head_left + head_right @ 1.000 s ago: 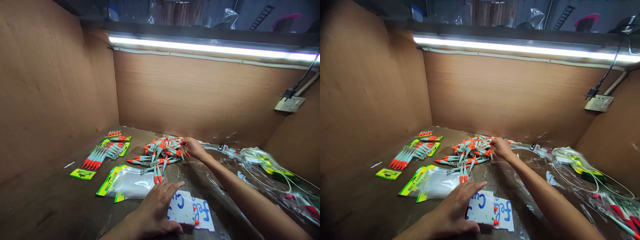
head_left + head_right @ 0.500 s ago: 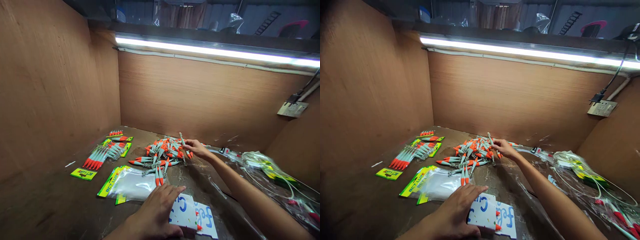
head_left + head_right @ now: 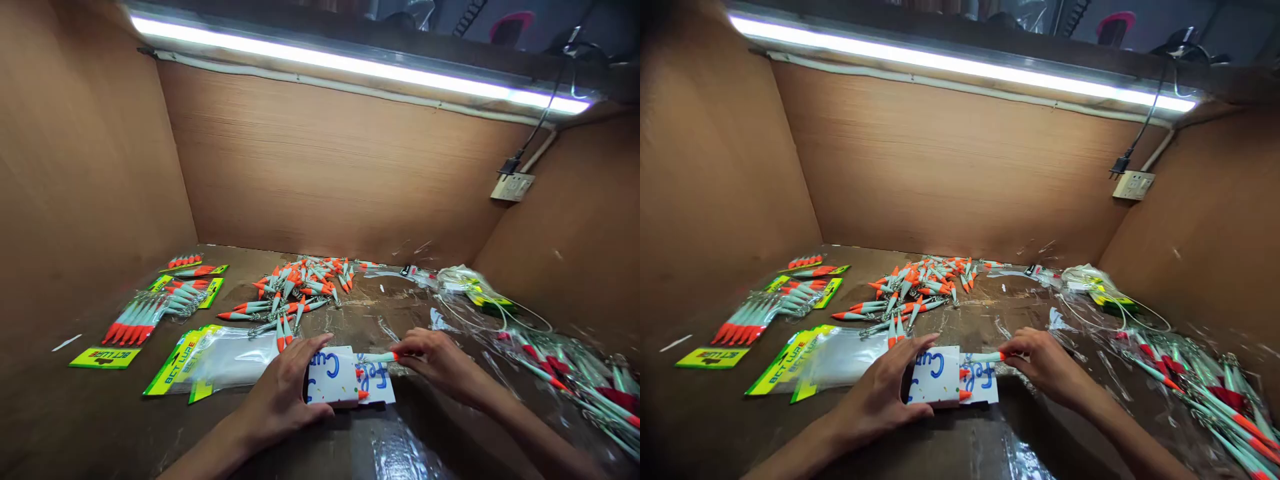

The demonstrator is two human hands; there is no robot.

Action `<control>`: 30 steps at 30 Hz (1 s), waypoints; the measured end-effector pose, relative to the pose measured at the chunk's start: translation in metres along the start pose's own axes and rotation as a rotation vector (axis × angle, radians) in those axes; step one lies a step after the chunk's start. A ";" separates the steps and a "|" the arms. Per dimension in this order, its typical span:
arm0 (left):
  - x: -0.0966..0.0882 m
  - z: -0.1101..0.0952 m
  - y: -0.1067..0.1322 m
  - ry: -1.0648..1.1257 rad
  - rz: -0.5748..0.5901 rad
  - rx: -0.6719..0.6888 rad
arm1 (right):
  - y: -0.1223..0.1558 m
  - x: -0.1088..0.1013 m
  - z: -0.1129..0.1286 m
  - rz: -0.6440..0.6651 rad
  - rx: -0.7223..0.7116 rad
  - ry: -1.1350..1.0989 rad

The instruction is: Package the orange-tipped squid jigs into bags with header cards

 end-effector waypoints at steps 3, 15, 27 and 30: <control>0.002 -0.005 -0.001 -0.016 0.002 0.013 | -0.002 0.009 0.022 -0.099 -0.060 0.098; -0.006 -0.004 0.000 0.052 -0.029 0.005 | -0.025 0.036 0.075 -0.163 -0.369 0.316; 0.013 0.003 0.007 0.061 0.107 0.038 | -0.137 0.015 0.092 -0.142 -0.426 0.261; 0.012 -0.002 0.005 0.067 0.109 0.070 | -0.169 0.056 0.129 -0.159 -0.646 0.491</control>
Point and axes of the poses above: each hand's wrist, its own y-axis away from the middle knuckle, its own x-axis out of the palm, z = x × y, the point moved 10 cm from there along -y, towards the middle knuckle, and after that the axes turned 13 degrees about y, right-handed, at the moved point
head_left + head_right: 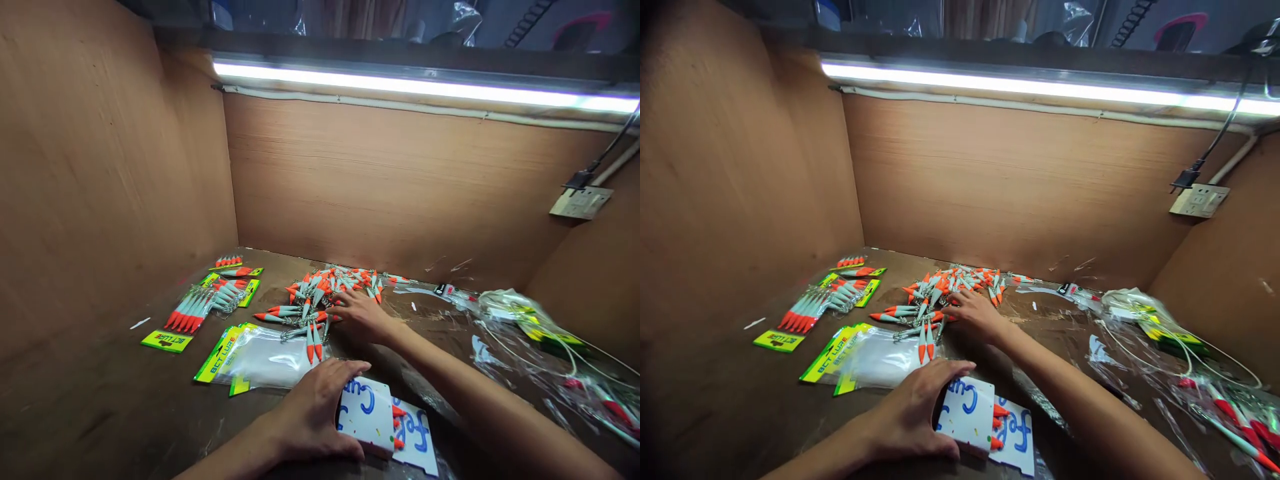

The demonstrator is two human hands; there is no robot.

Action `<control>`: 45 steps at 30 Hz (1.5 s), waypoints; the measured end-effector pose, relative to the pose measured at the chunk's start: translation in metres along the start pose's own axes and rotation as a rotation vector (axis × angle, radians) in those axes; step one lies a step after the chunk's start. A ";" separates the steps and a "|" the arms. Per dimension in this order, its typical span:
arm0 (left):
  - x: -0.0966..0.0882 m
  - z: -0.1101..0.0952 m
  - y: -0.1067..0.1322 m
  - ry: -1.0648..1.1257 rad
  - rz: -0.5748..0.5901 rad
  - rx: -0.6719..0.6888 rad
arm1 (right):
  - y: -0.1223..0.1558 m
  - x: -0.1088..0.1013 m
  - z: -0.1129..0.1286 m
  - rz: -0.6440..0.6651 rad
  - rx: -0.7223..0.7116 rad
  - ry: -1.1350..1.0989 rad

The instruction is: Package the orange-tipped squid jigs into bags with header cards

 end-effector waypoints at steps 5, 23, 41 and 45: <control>-0.001 -0.004 0.001 -0.024 0.003 0.005 | -0.019 0.010 0.006 -0.053 -0.076 0.024; -0.025 -0.003 -0.003 -0.106 -0.280 -0.013 | 0.226 -0.089 -0.031 -0.051 0.697 -0.339; -0.008 0.015 -0.005 -0.022 -0.121 -0.120 | 0.164 -0.025 0.010 0.222 0.475 -0.464; -0.006 0.018 -0.006 -0.035 -0.104 -0.136 | 0.170 -0.013 0.012 0.261 0.484 -0.440</control>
Point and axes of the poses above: each hand's wrist, its own y-axis away from the middle knuckle, its own x-axis out of the palm, z = x × y, the point moved 10 cm from there along -y, towards the middle knuckle, and after that the axes turned 13 degrees about y, right-handed, at the moved point
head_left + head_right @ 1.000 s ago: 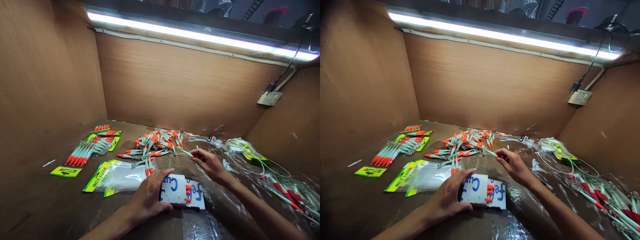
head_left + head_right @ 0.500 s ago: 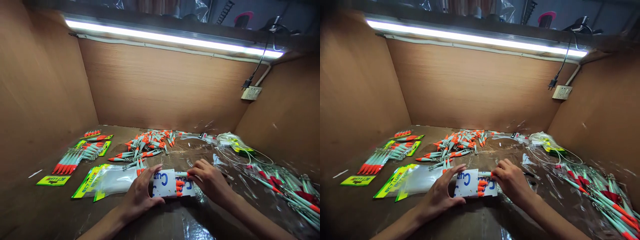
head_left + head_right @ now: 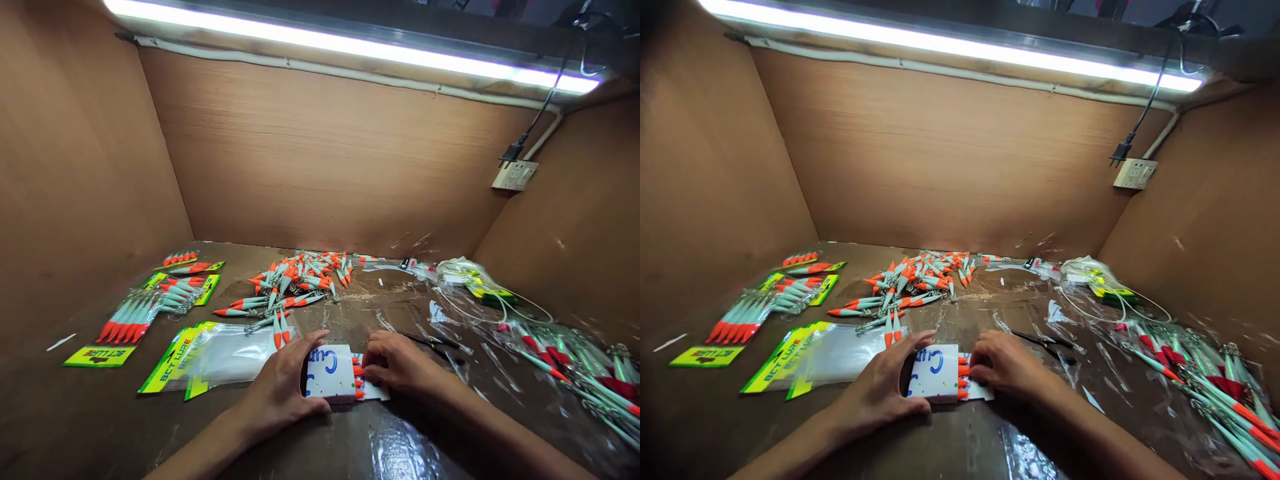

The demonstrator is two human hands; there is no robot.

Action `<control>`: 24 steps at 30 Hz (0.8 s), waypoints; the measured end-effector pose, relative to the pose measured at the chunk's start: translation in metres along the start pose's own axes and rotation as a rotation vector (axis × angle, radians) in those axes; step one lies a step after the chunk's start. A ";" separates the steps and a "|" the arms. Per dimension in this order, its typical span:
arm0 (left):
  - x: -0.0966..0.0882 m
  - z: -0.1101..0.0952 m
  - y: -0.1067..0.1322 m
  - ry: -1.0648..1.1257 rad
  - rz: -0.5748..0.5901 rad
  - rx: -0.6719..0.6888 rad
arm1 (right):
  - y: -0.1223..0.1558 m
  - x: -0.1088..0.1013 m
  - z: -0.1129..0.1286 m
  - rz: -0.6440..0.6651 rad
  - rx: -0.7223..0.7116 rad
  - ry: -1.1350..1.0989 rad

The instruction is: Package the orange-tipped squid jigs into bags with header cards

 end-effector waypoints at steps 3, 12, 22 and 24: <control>-0.002 -0.001 0.000 -0.019 -0.012 0.005 | -0.002 0.002 0.008 -0.074 -0.026 0.082; -0.001 -0.009 0.002 -0.026 0.035 0.066 | -0.003 0.012 0.023 -0.068 -0.191 0.215; 0.004 -0.020 0.009 -0.116 0.098 0.094 | -0.104 -0.014 0.032 0.095 0.005 -0.179; 0.005 -0.022 0.009 -0.159 0.123 0.080 | -0.139 0.007 0.053 0.149 0.000 -0.196</control>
Point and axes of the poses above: each hand's wrist, its own y-axis away from the middle knuckle, its own x-axis out of the palm, z = x × y, the point moved 10 cm from there along -y, towards the middle knuckle, and after that the axes turned 13 degrees about y, right-handed, at the moved point
